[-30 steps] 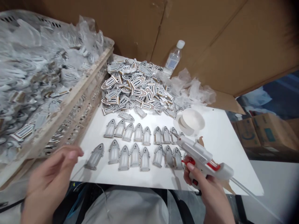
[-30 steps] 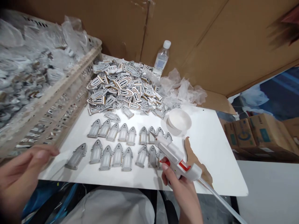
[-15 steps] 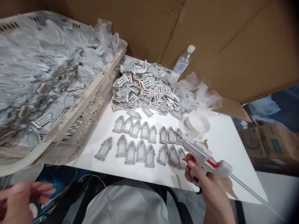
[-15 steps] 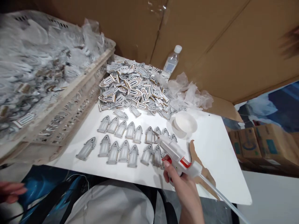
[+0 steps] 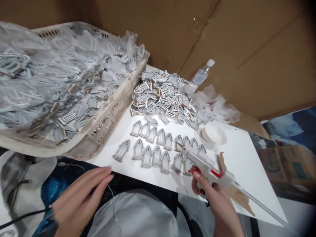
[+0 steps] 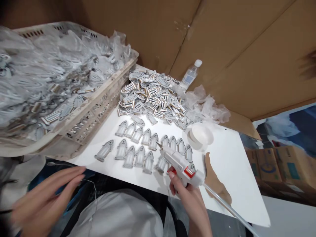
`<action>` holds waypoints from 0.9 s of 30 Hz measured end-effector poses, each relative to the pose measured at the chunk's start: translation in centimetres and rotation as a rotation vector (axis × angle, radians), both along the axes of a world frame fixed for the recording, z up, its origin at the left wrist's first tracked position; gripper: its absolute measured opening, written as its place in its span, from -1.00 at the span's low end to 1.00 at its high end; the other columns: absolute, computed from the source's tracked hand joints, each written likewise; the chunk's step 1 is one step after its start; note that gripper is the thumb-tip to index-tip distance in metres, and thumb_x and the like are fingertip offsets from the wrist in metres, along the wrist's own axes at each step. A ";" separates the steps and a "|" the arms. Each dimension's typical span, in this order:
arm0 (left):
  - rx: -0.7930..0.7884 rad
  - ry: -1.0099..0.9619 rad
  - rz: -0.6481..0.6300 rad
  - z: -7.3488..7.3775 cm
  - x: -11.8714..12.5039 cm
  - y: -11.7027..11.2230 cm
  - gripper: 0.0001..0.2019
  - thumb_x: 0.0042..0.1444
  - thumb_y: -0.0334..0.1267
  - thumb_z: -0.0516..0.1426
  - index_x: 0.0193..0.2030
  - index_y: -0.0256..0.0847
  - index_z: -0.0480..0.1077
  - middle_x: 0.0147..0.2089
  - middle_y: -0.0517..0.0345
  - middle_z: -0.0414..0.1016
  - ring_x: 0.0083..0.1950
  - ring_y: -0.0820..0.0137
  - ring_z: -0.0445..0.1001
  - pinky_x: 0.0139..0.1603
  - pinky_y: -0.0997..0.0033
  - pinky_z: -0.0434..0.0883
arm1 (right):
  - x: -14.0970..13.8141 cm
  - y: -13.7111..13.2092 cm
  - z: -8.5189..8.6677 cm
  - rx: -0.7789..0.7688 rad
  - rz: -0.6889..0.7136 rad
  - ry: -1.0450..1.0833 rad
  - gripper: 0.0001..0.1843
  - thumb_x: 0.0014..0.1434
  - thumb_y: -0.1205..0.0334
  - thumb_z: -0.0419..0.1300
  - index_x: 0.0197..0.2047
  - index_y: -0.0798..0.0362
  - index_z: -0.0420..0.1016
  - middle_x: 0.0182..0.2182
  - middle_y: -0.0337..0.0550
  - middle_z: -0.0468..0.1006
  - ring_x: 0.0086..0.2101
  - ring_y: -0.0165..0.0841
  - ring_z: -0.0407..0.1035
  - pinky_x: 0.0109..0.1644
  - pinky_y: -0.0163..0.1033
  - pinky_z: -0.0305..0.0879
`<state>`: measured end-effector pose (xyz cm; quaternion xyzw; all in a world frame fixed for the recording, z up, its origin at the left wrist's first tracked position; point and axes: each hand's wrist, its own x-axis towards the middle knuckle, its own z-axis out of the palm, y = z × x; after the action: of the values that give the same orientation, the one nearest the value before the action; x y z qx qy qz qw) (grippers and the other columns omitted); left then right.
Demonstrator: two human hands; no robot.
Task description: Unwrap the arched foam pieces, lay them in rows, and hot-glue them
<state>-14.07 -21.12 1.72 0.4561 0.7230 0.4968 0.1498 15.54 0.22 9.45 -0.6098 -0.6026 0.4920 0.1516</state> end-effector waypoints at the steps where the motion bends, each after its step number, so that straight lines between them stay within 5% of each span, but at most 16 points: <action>1: 0.026 0.171 -0.012 0.5 0.7 2.6 -0.59 0.09 -0.40 0.22 0.07 0.06 0.41 0.10 0.21 0.49 0.12 0.19 0.45 0.25 0.06 0.31 | 0.0 -0.3 0.0 0.011 -0.018 0.006 -0.61 0.15 -0.16 0.14 -0.35 0.03 0.43 -0.63 -0.31 0.28 -0.46 -0.34 0.20 -0.32 -0.24 0.11; 4: 0.034 0.390 -0.134 1.7 1.3 8.9 -0.70 0.18 -0.32 0.14 0.06 -0.04 0.41 0.11 0.06 0.49 0.13 0.18 0.45 0.20 0.09 0.35 | 0.3 -0.8 -0.1 0.033 -0.061 0.018 -0.60 0.15 -0.17 0.15 -0.33 0.03 0.47 -0.62 -0.29 0.30 -0.46 -0.33 0.22 -0.31 -0.25 0.15; 8: -0.078 0.448 -0.303 1.8 0.1 12.3 -0.58 0.16 -0.23 0.14 0.18 -0.12 0.33 0.12 -0.02 0.50 0.16 0.10 0.43 0.27 -0.04 0.23 | 1.2 -0.7 -0.6 0.025 -0.049 0.049 -0.59 0.14 -0.17 0.15 -0.32 0.04 0.47 -0.65 -0.29 0.30 -0.49 -0.34 0.22 -0.35 -0.25 0.16; 17: -0.155 0.478 -0.397 1.1 -0.5 12.0 -0.64 0.13 -0.27 0.11 0.09 -0.13 0.39 -0.01 -0.01 0.57 0.17 0.09 0.41 0.35 -0.23 -0.01 | 0.9 -0.2 -0.4 0.052 -0.089 0.061 -0.57 0.05 -0.19 0.21 -0.32 0.05 0.45 -0.67 -0.29 0.31 -0.54 -0.34 0.21 -0.41 -0.24 0.15; 22: -0.128 0.394 -0.496 0.9 -0.8 11.5 -0.80 0.22 -0.34 0.04 -0.16 -0.11 0.49 -0.22 0.11 0.61 -0.12 0.31 0.55 0.27 0.06 0.26 | 0.8 0.4 -0.6 0.022 -0.071 0.023 -0.52 0.03 -0.25 0.19 -0.34 0.04 0.47 -0.67 -0.28 0.32 -0.54 -0.34 0.22 -0.39 -0.23 0.17; 27: -0.144 0.275 -0.537 2.8 -1.1 9.3 -0.85 0.20 -0.30 0.10 -0.28 -0.11 0.52 -0.28 0.13 0.62 -0.19 0.34 0.58 -0.03 0.40 0.48 | 1.2 0.7 -1.0 0.026 -0.056 0.037 -0.54 0.05 -0.24 0.18 -0.33 0.04 0.45 -0.67 -0.29 0.32 -0.54 -0.35 0.20 -0.40 -0.25 0.16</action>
<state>-15.21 -11.85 4.55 0.6819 0.6236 0.3205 0.2084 16.77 0.88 8.48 -0.6154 -0.5886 0.4909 0.1842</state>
